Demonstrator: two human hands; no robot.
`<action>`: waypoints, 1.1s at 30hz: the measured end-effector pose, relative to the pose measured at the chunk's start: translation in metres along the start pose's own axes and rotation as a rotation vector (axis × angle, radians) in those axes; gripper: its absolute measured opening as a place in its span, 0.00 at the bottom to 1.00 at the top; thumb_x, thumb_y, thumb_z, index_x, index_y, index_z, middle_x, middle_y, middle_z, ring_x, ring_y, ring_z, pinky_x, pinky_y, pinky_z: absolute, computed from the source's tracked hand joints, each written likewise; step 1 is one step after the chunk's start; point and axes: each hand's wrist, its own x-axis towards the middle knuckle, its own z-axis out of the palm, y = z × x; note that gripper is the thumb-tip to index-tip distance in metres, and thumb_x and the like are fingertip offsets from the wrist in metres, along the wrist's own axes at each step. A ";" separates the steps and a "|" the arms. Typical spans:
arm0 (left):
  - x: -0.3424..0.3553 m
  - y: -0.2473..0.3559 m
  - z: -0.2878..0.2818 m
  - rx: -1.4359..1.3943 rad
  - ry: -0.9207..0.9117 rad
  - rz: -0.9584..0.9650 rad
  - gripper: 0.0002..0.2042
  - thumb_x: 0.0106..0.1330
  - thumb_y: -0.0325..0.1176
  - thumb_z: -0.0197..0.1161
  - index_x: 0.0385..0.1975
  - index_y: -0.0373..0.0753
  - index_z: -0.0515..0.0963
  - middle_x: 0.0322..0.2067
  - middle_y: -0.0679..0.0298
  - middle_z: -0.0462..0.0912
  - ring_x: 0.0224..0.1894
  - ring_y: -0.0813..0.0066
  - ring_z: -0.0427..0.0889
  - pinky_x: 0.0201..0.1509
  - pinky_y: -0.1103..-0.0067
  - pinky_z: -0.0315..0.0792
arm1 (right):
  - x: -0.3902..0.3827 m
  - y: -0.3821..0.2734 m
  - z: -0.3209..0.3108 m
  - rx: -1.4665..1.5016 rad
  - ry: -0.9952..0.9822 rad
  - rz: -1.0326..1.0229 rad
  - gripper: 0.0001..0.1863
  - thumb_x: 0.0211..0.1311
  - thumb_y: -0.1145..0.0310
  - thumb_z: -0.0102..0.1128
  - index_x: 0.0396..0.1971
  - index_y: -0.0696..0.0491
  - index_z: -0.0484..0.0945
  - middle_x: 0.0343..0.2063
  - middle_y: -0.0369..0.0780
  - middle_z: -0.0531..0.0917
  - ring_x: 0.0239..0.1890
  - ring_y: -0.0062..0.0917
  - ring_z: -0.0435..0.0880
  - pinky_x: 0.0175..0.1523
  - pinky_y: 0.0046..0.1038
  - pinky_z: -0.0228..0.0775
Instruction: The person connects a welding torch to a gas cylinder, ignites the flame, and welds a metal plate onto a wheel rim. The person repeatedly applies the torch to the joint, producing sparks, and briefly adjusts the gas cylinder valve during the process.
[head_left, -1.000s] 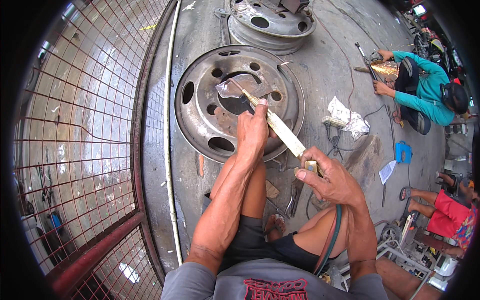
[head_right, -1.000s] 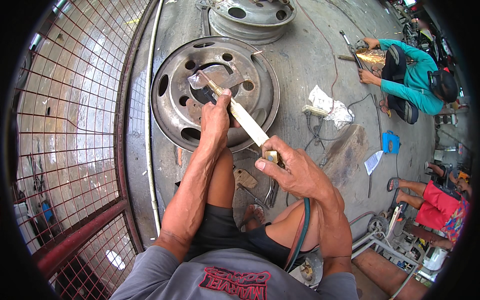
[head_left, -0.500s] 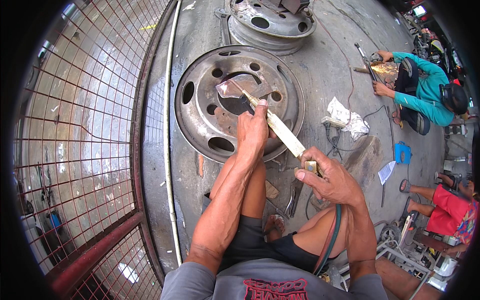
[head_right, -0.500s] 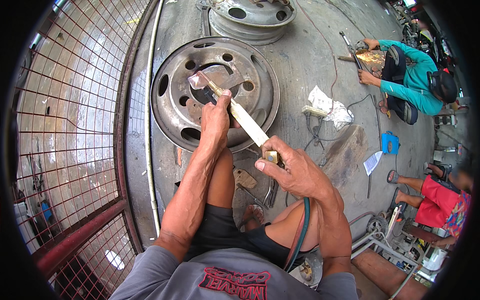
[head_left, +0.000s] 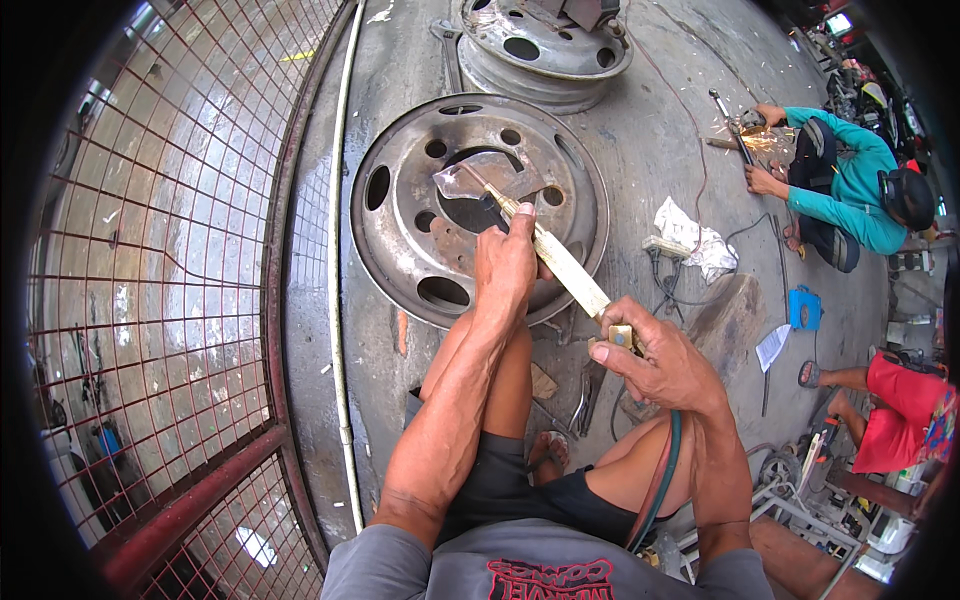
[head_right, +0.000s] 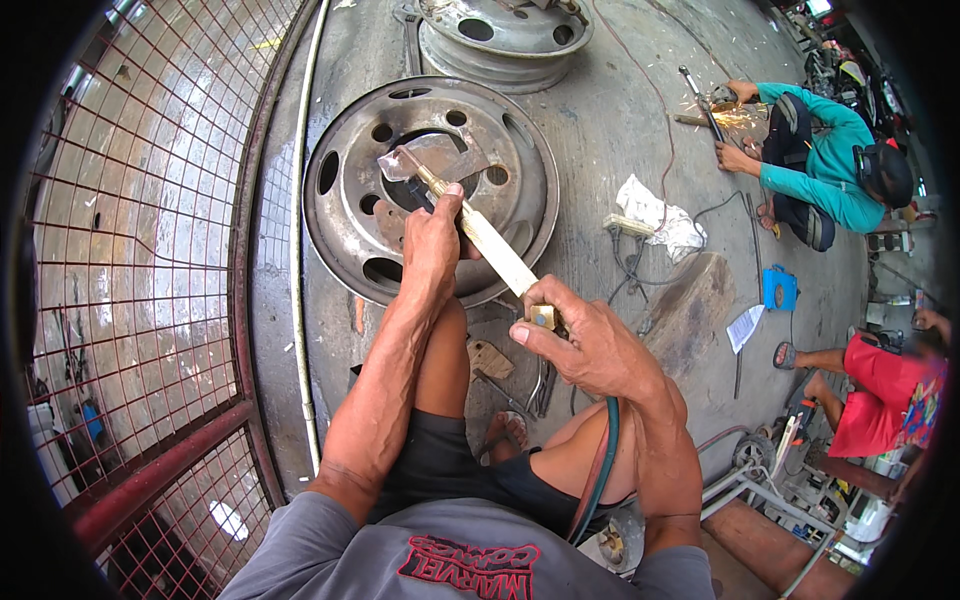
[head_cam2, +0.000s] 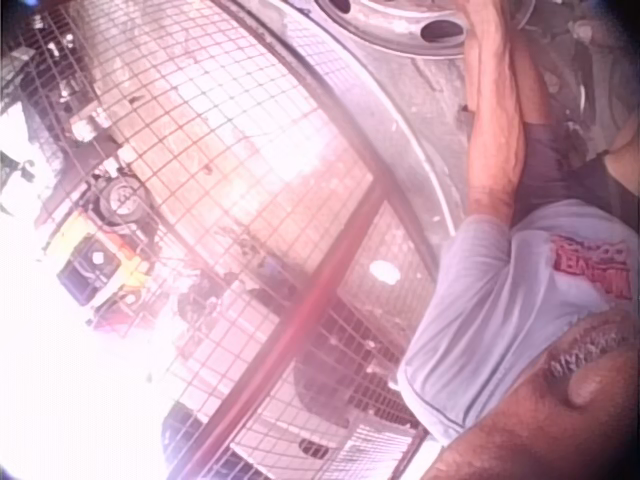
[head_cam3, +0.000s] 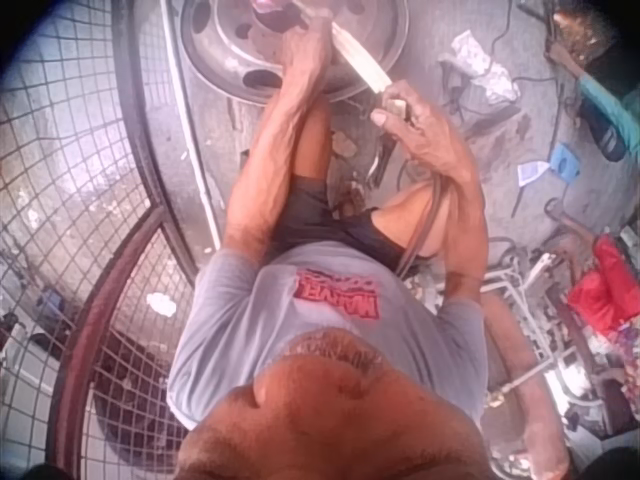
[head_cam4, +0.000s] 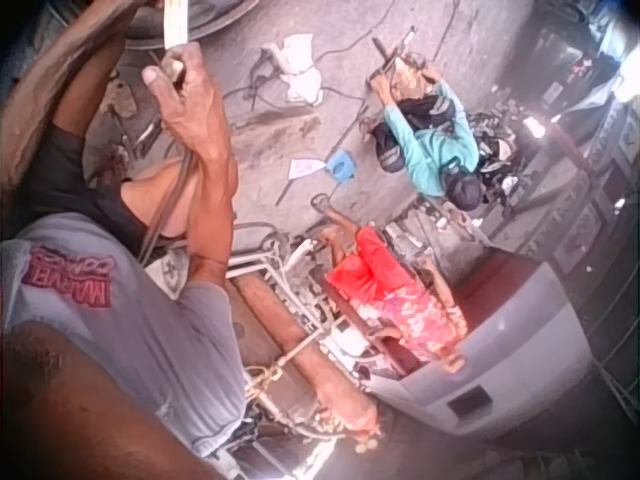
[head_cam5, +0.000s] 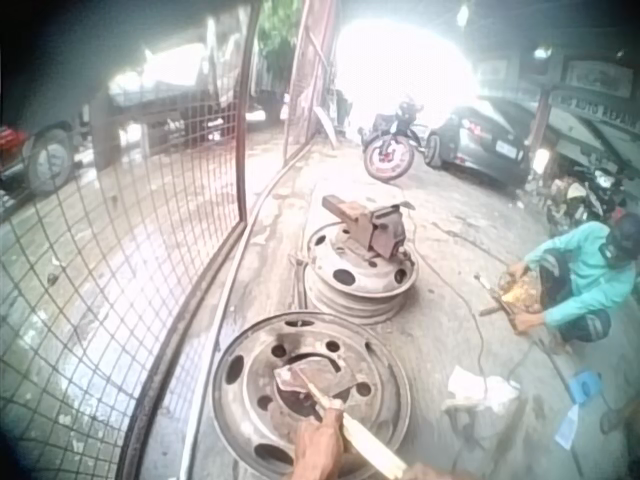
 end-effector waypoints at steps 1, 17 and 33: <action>0.000 0.000 0.000 0.000 0.000 -0.001 0.23 0.77 0.45 0.56 0.23 0.33 0.80 0.16 0.58 0.81 0.14 0.72 0.75 0.22 0.73 0.67 | 0.000 -0.001 0.000 0.008 -0.001 0.000 0.17 0.73 0.56 0.66 0.48 0.50 0.72 0.15 0.30 0.73 0.12 0.14 0.72 0.19 0.24 0.61; -0.004 0.005 0.001 -0.004 0.001 -0.003 0.24 0.77 0.46 0.55 0.22 0.33 0.80 0.15 0.58 0.80 0.14 0.71 0.75 0.23 0.73 0.67 | -0.003 -0.009 -0.003 -0.029 -0.031 0.119 0.19 0.71 0.52 0.67 0.49 0.49 0.74 0.21 0.36 0.79 0.22 0.23 0.77 0.30 0.32 0.68; -0.005 0.004 0.002 0.010 -0.006 0.012 0.25 0.77 0.45 0.54 0.22 0.31 0.80 0.16 0.58 0.80 0.14 0.72 0.76 0.22 0.74 0.67 | 0.001 -0.003 -0.002 0.095 -0.023 0.251 0.18 0.63 0.65 0.74 0.43 0.61 0.78 0.20 0.34 0.80 0.17 0.16 0.77 0.23 0.25 0.68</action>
